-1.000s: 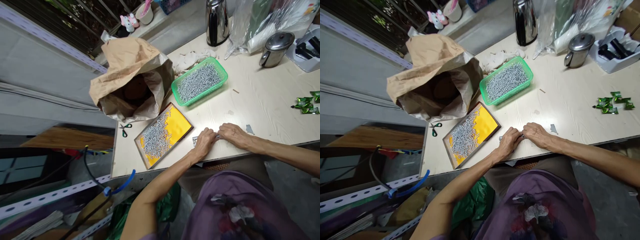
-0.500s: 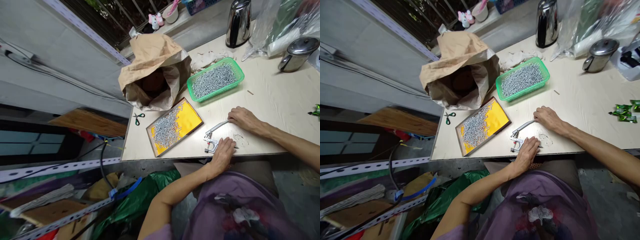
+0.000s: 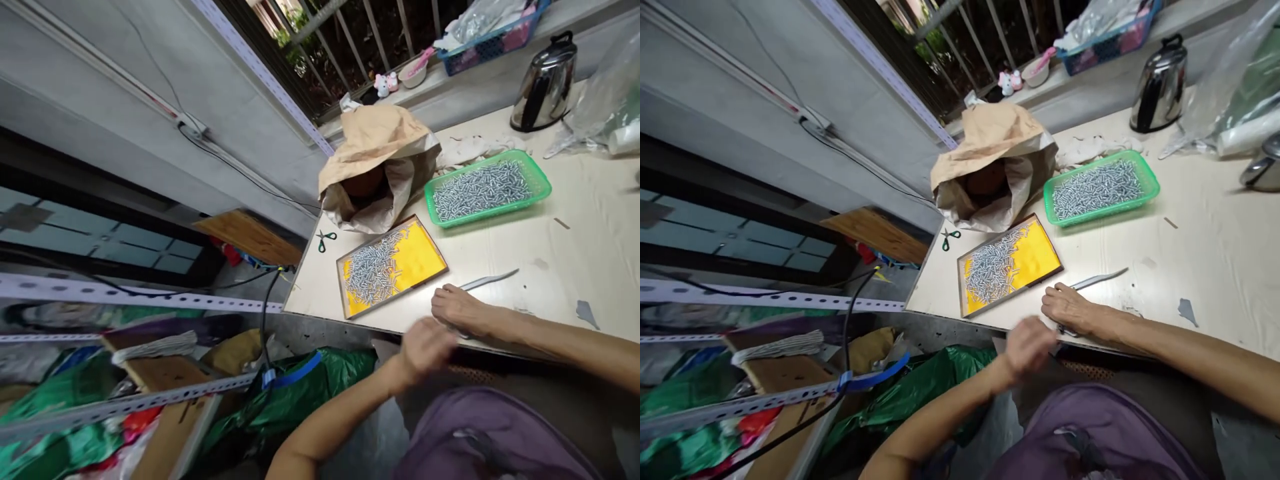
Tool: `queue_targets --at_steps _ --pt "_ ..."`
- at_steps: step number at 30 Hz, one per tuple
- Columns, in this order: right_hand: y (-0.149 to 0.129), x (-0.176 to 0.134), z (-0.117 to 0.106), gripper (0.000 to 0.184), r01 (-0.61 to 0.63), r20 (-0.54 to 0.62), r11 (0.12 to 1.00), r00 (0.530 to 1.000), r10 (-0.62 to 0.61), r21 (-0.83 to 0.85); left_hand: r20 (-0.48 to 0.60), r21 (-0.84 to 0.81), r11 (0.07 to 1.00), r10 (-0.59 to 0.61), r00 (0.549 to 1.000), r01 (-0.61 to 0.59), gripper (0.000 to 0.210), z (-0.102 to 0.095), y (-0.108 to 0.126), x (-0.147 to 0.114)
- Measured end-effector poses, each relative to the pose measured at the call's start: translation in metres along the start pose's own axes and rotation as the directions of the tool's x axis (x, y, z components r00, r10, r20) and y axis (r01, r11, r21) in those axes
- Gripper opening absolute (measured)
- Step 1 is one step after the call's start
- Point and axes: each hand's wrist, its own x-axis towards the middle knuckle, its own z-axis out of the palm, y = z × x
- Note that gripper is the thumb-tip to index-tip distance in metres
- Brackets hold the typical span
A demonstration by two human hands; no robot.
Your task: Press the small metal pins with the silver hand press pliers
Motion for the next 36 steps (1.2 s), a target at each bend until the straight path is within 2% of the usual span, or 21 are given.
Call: queue_targets --at_steps 1,2,3,4,6,8,10,12,15,17,19,20,21,23,25,29,36 --pt "0.005 0.003 -0.009 0.027 -0.011 -0.025 1.0 1.0 0.011 -0.002 -0.155 0.153 0.986 0.096 0.983 -0.072 0.017 -0.017 -0.011 0.01" --pt "0.011 0.006 -0.019 0.028 -0.041 -0.056 0.999 0.998 0.041 -0.001 -0.305 0.297 0.953 0.158 0.939 -0.063 0.024 -0.034 -0.021 0.022" --pt "0.018 0.009 -0.031 0.029 -0.083 -0.093 0.997 0.992 0.082 -0.008 -0.37 0.406 0.913 0.2 0.907 -0.036 0.025 -0.049 -0.031 0.035" --pt "0.028 0.013 -0.044 0.03 -0.131 -0.133 0.991 0.983 0.128 -0.014 -0.369 0.488 0.872 0.23 0.9 -0.023 0.023 -0.062 -0.039 0.049" --pt "0.05 0.022 -0.07 0.031 -0.251 -0.238 0.968 0.942 0.238 -0.023 -0.283 0.603 0.797 0.231 0.931 -0.014 0.02 -0.08 -0.052 0.073" --pt "0.071 0.028 -0.093 0.028 -0.338 -0.311 0.939 0.901 0.304 -0.063 -0.153 0.671 0.74 0.199 0.968 -0.046 0.021 -0.088 -0.058 0.09" --pt "0.083 0.029 -0.109 0.03 -0.392 -0.333 0.914 0.88 0.339 -0.103 -0.038 0.705 0.702 0.178 0.983 -0.099 0.024 -0.092 -0.06 0.098" --pt "0.082 0.023 -0.114 0.034 -0.401 -0.304 0.909 0.885 0.353 -0.112 0.045 0.711 0.687 0.166 0.985 -0.149 0.024 -0.094 -0.06 0.102" --pt "0.06 -0.003 -0.1 0.031 -0.334 -0.194 0.942 0.928 0.32 -0.044 0.074 0.665 0.727 0.159 0.984 -0.168 0.022 -0.095 -0.055 0.101" --pt "0.039 -0.028 -0.083 0.028 -0.306 -0.109 0.952 0.946 0.306 0.017 -0.009 0.566 0.816 0.152 0.988 -0.121 0.02 -0.092 -0.048 0.096" --pt "0.021 -0.054 -0.064 0.026 -0.331 -0.04 0.942 0.942 0.334 0.06 -0.088 0.362 0.932 0.061 0.994 -0.025 0.014 -0.081 -0.037 0.086" --pt "0.013 -0.066 -0.055 0.025 -0.357 -0.016 0.931 0.933 0.359 0.071 -0.082 0.225 0.974 -0.019 0.996 0.037 0.011 -0.073 -0.031 0.08" --pt "0.007 -0.078 -0.048 0.025 -0.383 0.0 0.921 0.923 0.384 0.076 -0.034 0.084 0.99 -0.107 0.994 0.109 0.009 -0.063 -0.025 0.073" --pt "-0.002 -0.095 -0.036 0.022 -0.42 0.02 0.905 0.907 0.42 0.065 0.124 -0.136 0.954 -0.253 0.96 0.269 0.015 -0.043 -0.014 0.061" --pt "-0.008 -0.106 -0.028 0.019 -0.441 0.031 0.896 0.897 0.44 0.045 0.23 -0.238 0.891 -0.336 0.913 0.387 0.023 -0.024 -0.006 0.052" --pt "-0.017 -0.113 -0.02 0.019 -0.484 0.035 0.872 0.875 0.483 0.07 0.306 -0.268 0.845 -0.381 0.872 0.463 0.035 -0.004 -0.001 0.05" --pt "-0.023 -0.121 -0.003 0.018 -0.522 0.043 0.835 0.851 0.523 0.171 0.358 -0.167 0.853 -0.414 0.837 0.494 0.039 -0.003 -0.001 0.054"
